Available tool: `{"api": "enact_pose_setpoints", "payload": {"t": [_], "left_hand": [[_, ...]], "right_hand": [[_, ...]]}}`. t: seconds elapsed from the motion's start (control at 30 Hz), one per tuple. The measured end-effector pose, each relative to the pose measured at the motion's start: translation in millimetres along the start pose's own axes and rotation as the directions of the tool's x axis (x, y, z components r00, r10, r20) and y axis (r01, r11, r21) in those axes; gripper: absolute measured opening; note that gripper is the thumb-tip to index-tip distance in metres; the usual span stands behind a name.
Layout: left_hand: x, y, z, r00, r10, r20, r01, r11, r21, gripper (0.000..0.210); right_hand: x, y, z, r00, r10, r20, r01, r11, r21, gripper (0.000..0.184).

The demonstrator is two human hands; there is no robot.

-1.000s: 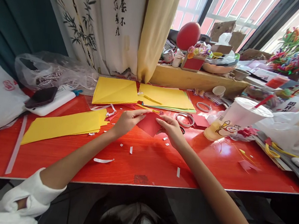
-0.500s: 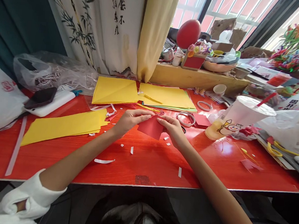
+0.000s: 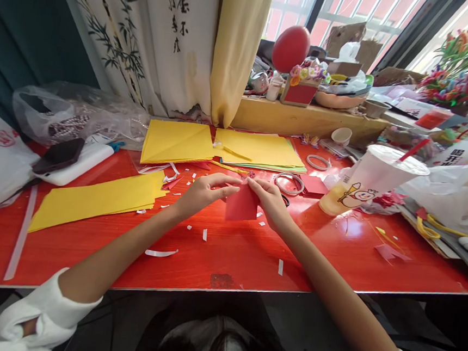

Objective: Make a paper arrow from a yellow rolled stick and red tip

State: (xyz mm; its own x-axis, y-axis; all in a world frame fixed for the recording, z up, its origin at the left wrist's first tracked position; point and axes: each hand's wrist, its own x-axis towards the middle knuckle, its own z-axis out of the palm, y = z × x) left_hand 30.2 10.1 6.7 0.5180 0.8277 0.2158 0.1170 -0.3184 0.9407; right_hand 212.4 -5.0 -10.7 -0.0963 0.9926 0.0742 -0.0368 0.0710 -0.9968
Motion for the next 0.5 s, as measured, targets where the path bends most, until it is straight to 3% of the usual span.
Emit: {"api": "enact_pose_setpoints", "payload": {"t": [0.17, 0.33, 0.4, 0.5], "left_hand": [[0.5, 0.6, 2.0, 0.996, -0.066, 0.054, 0.068, 0.997, -0.041, 0.043], [1.8, -7.2, 5.3, 0.962, -0.236, 0.138, 0.233, 0.972, 0.035, 0.049], [3.0, -9.7, 5.1, 0.960, -0.259, 0.106, 0.259, 0.966, 0.007, 0.037], [5.3, -10.8, 2.9, 0.963, -0.263, -0.056, 0.249, 0.950, -0.188, 0.027]], "right_hand": [[-0.6, 0.5, -3.0, 1.000, -0.017, -0.022, 0.015, 0.998, -0.067, 0.035], [1.0, 2.1, -3.2, 0.998, -0.003, -0.064, -0.004, 0.995, -0.102, 0.040], [4.5, 2.0, -4.1, 0.991, -0.017, -0.133, 0.007, 0.997, -0.074, 0.043], [10.1, 0.8, -7.0, 0.985, -0.002, -0.171, 0.009, 0.999, 0.035, 0.046]]}}
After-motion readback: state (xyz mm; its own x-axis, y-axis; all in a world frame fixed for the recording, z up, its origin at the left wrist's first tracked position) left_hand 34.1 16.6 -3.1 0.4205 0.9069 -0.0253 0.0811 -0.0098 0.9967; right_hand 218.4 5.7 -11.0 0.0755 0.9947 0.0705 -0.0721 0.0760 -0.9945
